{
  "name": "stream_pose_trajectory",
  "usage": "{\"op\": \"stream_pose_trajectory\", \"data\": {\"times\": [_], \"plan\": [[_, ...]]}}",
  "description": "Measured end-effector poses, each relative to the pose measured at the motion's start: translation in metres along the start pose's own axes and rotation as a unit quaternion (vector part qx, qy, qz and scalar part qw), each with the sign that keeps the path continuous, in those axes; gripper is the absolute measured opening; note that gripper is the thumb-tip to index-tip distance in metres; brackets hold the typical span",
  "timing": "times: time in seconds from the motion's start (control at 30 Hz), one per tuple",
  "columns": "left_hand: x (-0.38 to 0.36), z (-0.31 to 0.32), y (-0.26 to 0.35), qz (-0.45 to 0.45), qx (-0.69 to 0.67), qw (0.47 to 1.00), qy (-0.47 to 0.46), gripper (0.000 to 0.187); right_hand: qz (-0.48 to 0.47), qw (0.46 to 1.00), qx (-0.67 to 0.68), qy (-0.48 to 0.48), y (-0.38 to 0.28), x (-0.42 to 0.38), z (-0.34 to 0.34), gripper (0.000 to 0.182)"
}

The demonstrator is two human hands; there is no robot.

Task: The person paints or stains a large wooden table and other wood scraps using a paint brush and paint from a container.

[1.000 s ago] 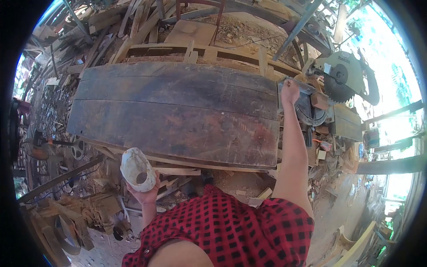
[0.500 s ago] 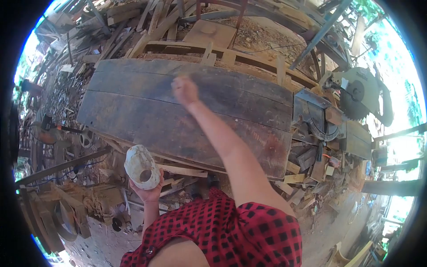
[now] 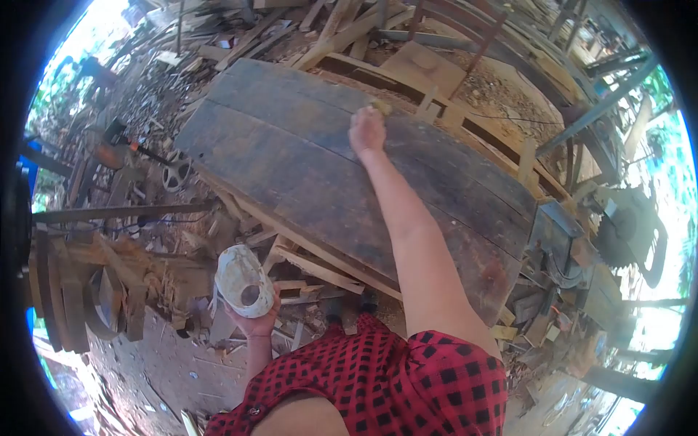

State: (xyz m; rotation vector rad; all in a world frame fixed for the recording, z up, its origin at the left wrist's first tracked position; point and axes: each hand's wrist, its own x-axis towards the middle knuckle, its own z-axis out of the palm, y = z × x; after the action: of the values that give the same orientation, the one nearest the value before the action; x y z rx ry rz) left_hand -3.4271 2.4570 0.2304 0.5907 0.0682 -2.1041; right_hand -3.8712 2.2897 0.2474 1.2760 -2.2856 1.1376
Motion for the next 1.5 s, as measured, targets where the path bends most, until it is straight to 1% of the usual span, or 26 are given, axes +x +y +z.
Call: {"op": "stream_pose_trajectory", "data": {"times": [0.07, 0.1, 0.17, 0.23, 0.27, 0.33, 0.4, 0.47, 0.53, 0.6, 0.67, 0.73, 0.83, 0.9, 0.93, 0.97, 1.0, 1.07, 1.13, 1.2, 1.27, 1.3, 1.37, 1.4, 1.43, 1.5], "plan": [[-0.006, -0.003, 0.002, 0.015, -0.001, 1.000, 0.015, 0.081, -0.120, 0.985, 0.079, -0.091, -0.055, -0.032, 0.025, 0.012], [-0.007, -0.005, 0.005, 0.019, -0.002, 1.000, 0.018, 0.081, -0.095, 0.979, 0.159, -0.080, -0.096, -0.062, 0.032, 0.018], [-0.009, -0.008, 0.010, 0.025, 0.010, 0.999, -0.026, 0.083, -0.265, 0.912, 0.273, -0.150, -0.151, -0.103, 0.043, 0.018], [-0.009, -0.011, 0.017, 0.040, 0.001, 0.999, -0.017, 0.087, -0.124, 0.863, 0.396, -0.288, -0.204, -0.131, 0.025, 0.019], [-0.011, -0.013, 0.021, 0.051, -0.007, 0.999, -0.008, 0.090, -0.126, 0.861, 0.398, -0.290, -0.209, -0.130, 0.026, 0.019], [-0.013, -0.019, 0.033, 0.061, 0.002, 0.998, -0.022, 0.090, -0.087, 0.885, 0.378, -0.259, -0.212, -0.116, 0.030, 0.023], [-0.016, -0.022, 0.039, 0.073, 0.008, 0.997, -0.035, 0.090, -0.132, 0.918, 0.352, -0.129, -0.186, -0.082, 0.020, 0.020], [-0.018, -0.024, 0.042, 0.063, -0.012, 0.998, 0.002, 0.090, -0.078, 0.973, 0.203, -0.081, -0.150, -0.056, 0.027, 0.019], [-0.018, -0.028, 0.043, 0.056, -0.012, 0.998, -0.008, 0.089, -0.027, 0.981, 0.171, -0.088, -0.137, -0.062, 0.017, 0.017], [-0.016, -0.029, 0.041, 0.042, -0.015, 0.999, -0.023, 0.089, -0.121, 0.966, 0.187, -0.132, -0.138, -0.093, 0.028, 0.015], [-0.015, -0.029, 0.039, 0.046, -0.024, 0.999, -0.004, 0.089, -0.214, 0.925, 0.260, -0.174, -0.167, -0.134, 0.034, 0.014], [-0.015, -0.029, 0.041, 0.052, -0.029, 0.998, 0.014, 0.090, -0.205, 0.870, 0.356, -0.271, -0.208, -0.161, 0.027, 0.016], [-0.021, -0.028, 0.049, 0.056, -0.039, 0.998, -0.016, 0.089, -0.160, 0.874, 0.389, -0.241, -0.222, -0.138, 0.033, 0.021], [-0.026, -0.030, 0.057, 0.051, -0.076, 0.996, -0.008, 0.089, -0.112, 0.924, 0.335, -0.146, -0.199, -0.091, 0.038, 0.021], [-0.028, -0.036, 0.062, 0.058, -0.076, 0.995, -0.014, 0.089, -0.130, 0.950, 0.272, -0.081, -0.180, -0.063, 0.033, 0.021], [-0.031, -0.042, 0.066, 0.059, -0.073, 0.996, -0.001, 0.089, -0.155, 0.954, 0.256, -0.012, -0.137, -0.037, 0.057, 0.021], [-0.034, -0.048, 0.070, 0.061, -0.071, 0.996, 0.011, 0.089, -0.122, 0.981, 0.148, 0.018, -0.113, -0.014, 0.049, 0.021], [-0.040, -0.059, 0.075, 0.077, -0.077, 0.994, 0.013, 0.089, -0.037, 0.999, 0.033, 0.005, -0.059, 0.017, 0.047, 0.023], [-0.046, -0.071, 0.075, 0.095, -0.069, 0.993, 0.011, 0.089, 0.002, 0.999, -0.051, 0.015, -0.014, 0.034, 0.059, 0.022], [-0.051, -0.080, 0.076, 0.095, -0.085, 0.991, 0.026, 0.089, -0.018, 0.999, -0.027, -0.006, -0.007, 0.034, 0.098, 0.022], [-0.057, -0.075, 0.073, 0.090, -0.091, 0.991, 0.051, 0.083, -0.042, 0.997, 0.008, -0.059, -0.074, 0.008, 0.078, 0.020], [-0.059, -0.072, 0.072, 0.089, -0.092, 0.990, 0.054, 0.083, -0.158, 0.983, 0.049, -0.084, -0.100, -0.009, 0.089, 0.018], [-0.056, -0.067, 0.069, 0.114, -0.085, 0.988, 0.066, 0.090, -0.216, 0.957, 0.134, -0.141, -0.180, -0.066, 0.083, 0.020], [-0.051, -0.071, 0.069, 0.113, -0.087, 0.988, 0.063, 0.090, -0.246, 0.924, 0.211, -0.201, -0.208, -0.094, 0.084, 0.023], [-0.045, -0.076, 0.071, 0.102, -0.097, 0.989, 0.051, 0.090, -0.239, 0.897, 0.232, -0.289, -0.239, -0.113, 0.069, 0.024], [-0.041, -0.077, 0.074, 0.094, -0.108, 0.989, 0.042, 0.090, -0.225, 0.836, 0.360, -0.347, -0.265, -0.130, 0.087, 0.022]]}}
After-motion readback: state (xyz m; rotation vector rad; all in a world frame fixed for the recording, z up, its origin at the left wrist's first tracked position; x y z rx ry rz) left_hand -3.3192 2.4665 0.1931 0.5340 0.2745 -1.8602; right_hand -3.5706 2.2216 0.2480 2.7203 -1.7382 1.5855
